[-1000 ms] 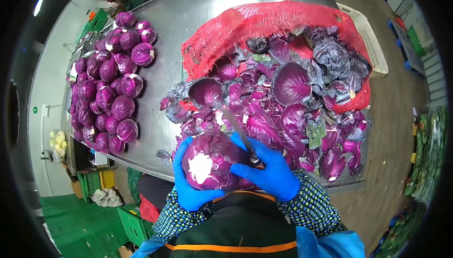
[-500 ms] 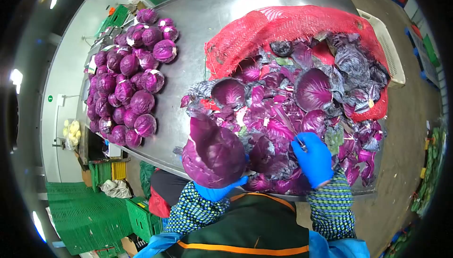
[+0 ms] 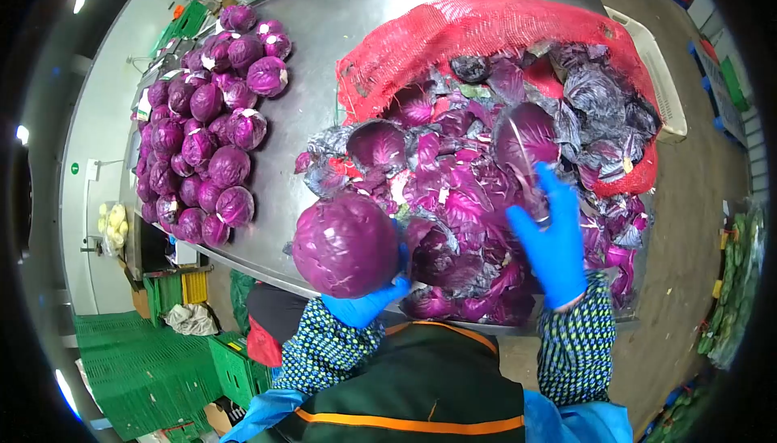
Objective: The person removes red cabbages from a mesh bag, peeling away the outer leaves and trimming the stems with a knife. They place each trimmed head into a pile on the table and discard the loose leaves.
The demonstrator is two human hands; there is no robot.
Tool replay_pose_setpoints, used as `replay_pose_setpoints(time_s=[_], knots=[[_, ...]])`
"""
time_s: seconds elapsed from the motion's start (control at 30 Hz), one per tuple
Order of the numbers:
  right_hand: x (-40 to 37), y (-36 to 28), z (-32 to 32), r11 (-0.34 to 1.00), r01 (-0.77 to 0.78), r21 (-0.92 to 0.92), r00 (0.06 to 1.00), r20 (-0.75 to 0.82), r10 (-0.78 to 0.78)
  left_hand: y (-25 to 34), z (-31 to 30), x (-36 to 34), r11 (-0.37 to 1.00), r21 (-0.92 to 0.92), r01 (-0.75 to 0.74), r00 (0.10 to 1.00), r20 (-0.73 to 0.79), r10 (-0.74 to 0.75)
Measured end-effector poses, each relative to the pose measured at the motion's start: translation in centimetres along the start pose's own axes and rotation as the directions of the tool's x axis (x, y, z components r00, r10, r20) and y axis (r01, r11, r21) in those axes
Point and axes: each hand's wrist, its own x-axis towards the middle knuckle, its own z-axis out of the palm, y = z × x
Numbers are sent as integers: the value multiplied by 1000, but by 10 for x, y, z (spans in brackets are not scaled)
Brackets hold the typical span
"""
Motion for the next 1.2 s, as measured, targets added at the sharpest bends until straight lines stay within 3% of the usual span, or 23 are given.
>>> replay_pose_setpoints(time_s=[0.03, 0.07, 0.1, 0.13, 0.2, 0.23, 0.27, 0.3, 0.33, 0.37, 0.4, 0.47, 0.53, 0.6, 0.77, 1.0, 1.07, 1.17, 1.2], knots=[[-1, -37, -6, 815, -433, 386, 895, 295, 335, 4, -5, 6, 999, -43, 7, 995, 99, -3], [-1, -70, -9, 335, -778, 531, 627, 640, 443, 9, -12, 12, 996, -87, 21, 979, 202, -3], [-12, -77, 2, 184, -810, 556, 579, 714, 393, 14, -20, 16, 990, -133, 34, 952, 306, 9], [-24, -75, 15, 36, -829, 559, 538, 778, 323, 21, -31, 9, 1000, 7, -20, 999, 51, 20], [-35, -63, 29, 198, -769, 607, 636, 699, 327, 31, 26, 20, 868, 494, 57, 993, -117, 2], [-48, -43, 40, 234, -746, 624, 665, 682, 302, 30, 13, 11, 674, 727, -128, 991, 114, 65], [-61, -22, 52, 267, -720, 640, 694, 665, 277, 24, 11, 11, 612, 784, -103, 995, 82, 62], [-71, -15, 49, 314, -780, 541, 624, 708, 331, 14, -1, 11, 463, 877, -124, 992, 95, 87], [-77, -10, 46, 353, -826, 439, 556, 735, 388, 2, -21, 16, 297, 944, -146, 988, 121, 101], [-81, -7, 43, 344, -836, 427, 543, 734, 408, -9, -45, 21, 45, 977, -206, 972, 199, 127], [-82, -5, 40, 566, -691, 450, 699, 617, 362, -21, -65, 26, -188, 952, -242, 955, 268, 127], [-85, -7, 34, 888, -284, 362, 912, 386, 135, -36, -62, 20, -327, 900, -287, 928, 346, 138], [-90, -11, 26, 882, -335, 330, 868, 473, 152, -54, -52, 18, -334, 932, -143, 925, 245, 290], [-93, -14, 27, 982, -178, 61, 811, 574, 111, -60, -53, 21, -331, 940, -87, 905, 213, 367], [-103, -3, 39, 998, -56, 36, 804, 595, 24, -64, -51, 27, -324, 942, -90, 879, 228, 418], [-104, 1, 56, 994, -89, 69, 818, 574, 33, -69, -48, 28, -379, 924, -54, 875, 226, 428], [-88, 1, 57, 999, -35, 4, 795, 606, 26, -71, -48, 30, -384, 922, -55, 875, 230, 427], [-59, 38, 86, 957, -245, 154, 894, 418, 161, -76, -54, 26, -438, 893, -105, 868, 297, 398], [-41, 38, 78, 930, -362, 64, 826, 485, 288, -76, -59, 20, -460, 876, -145, 856, 344, 386]])
